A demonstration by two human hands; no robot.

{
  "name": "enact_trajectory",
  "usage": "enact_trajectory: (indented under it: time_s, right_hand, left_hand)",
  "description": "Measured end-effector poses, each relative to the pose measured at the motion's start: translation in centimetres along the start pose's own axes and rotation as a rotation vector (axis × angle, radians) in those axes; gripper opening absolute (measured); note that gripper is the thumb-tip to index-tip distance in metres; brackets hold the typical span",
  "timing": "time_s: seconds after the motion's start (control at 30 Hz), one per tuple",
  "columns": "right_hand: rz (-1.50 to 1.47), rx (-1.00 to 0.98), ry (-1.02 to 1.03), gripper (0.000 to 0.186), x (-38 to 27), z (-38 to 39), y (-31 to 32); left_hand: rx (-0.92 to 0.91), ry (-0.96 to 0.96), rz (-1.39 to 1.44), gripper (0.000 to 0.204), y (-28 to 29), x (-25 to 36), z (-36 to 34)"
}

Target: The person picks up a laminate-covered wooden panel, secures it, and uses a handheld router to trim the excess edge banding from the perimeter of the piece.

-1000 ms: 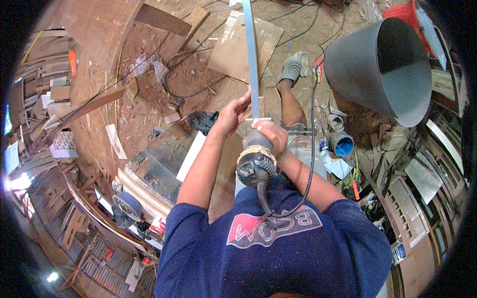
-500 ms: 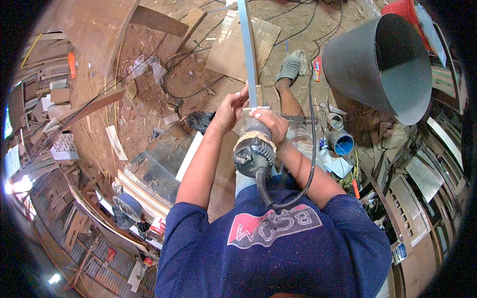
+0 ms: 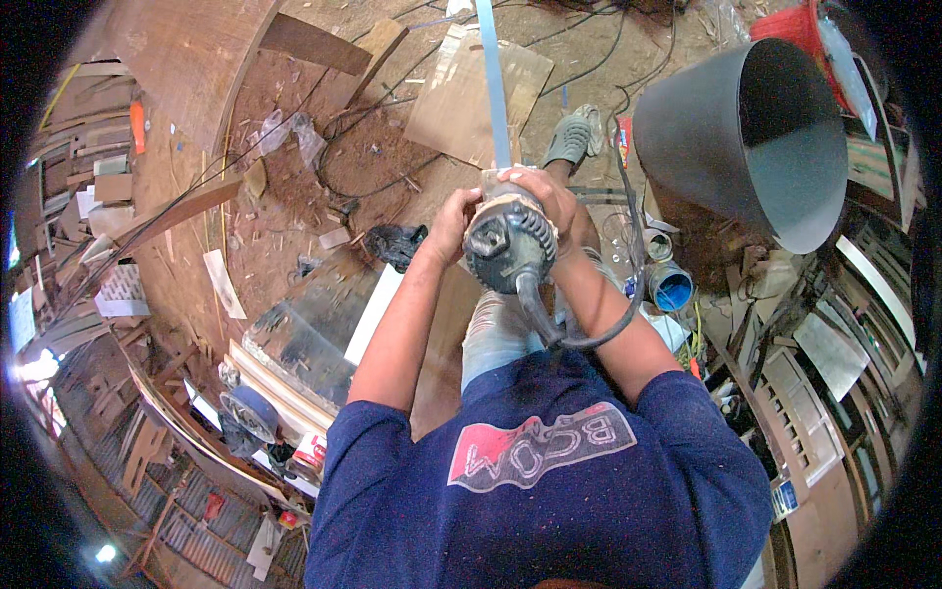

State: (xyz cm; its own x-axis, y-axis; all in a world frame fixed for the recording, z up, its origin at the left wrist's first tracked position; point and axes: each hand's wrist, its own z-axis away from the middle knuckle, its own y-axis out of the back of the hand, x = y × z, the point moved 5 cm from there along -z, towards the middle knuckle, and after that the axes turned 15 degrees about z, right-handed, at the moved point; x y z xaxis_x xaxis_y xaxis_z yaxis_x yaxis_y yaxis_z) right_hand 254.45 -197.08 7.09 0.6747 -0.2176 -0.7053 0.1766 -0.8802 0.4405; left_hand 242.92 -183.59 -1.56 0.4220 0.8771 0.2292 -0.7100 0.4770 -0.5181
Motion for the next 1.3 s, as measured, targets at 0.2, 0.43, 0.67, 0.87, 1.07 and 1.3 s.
enact_trajectory:
  time_s: [0.2,0.43,0.67,0.87,1.07,1.3]
  right_hand:
    - [0.003,-0.014,-0.004,0.038,0.1,-1.4,-0.7]
    - [0.057,-0.084,0.004,0.048,0.1,-1.3,-0.8]
    - [-0.009,-0.029,0.021,0.040,1.1,-1.4,0.0]
    - [0.022,-0.009,0.044,0.046,1.5,-1.9,0.7]
    - [0.038,-0.010,0.028,0.043,2.3,-3.2,0.0]
    - [-0.035,0.054,-0.048,0.035,6.4,-7.7,-2.0]
  left_hand:
    - [-0.146,-0.165,-0.034,0.041,3.8,-1.1,-3.2]
    - [-0.105,-0.549,-0.191,0.030,-3.1,-4.0,-1.0]
    - [-0.178,-0.536,-0.436,0.037,-1.4,-4.1,1.8]
    - [-0.217,-0.458,-0.613,0.041,0.7,-5.9,0.0]
    - [-0.119,-0.444,-0.734,0.043,0.4,-5.0,1.4]
    - [-0.075,-0.345,-0.847,0.038,-1.2,-4.1,1.9]
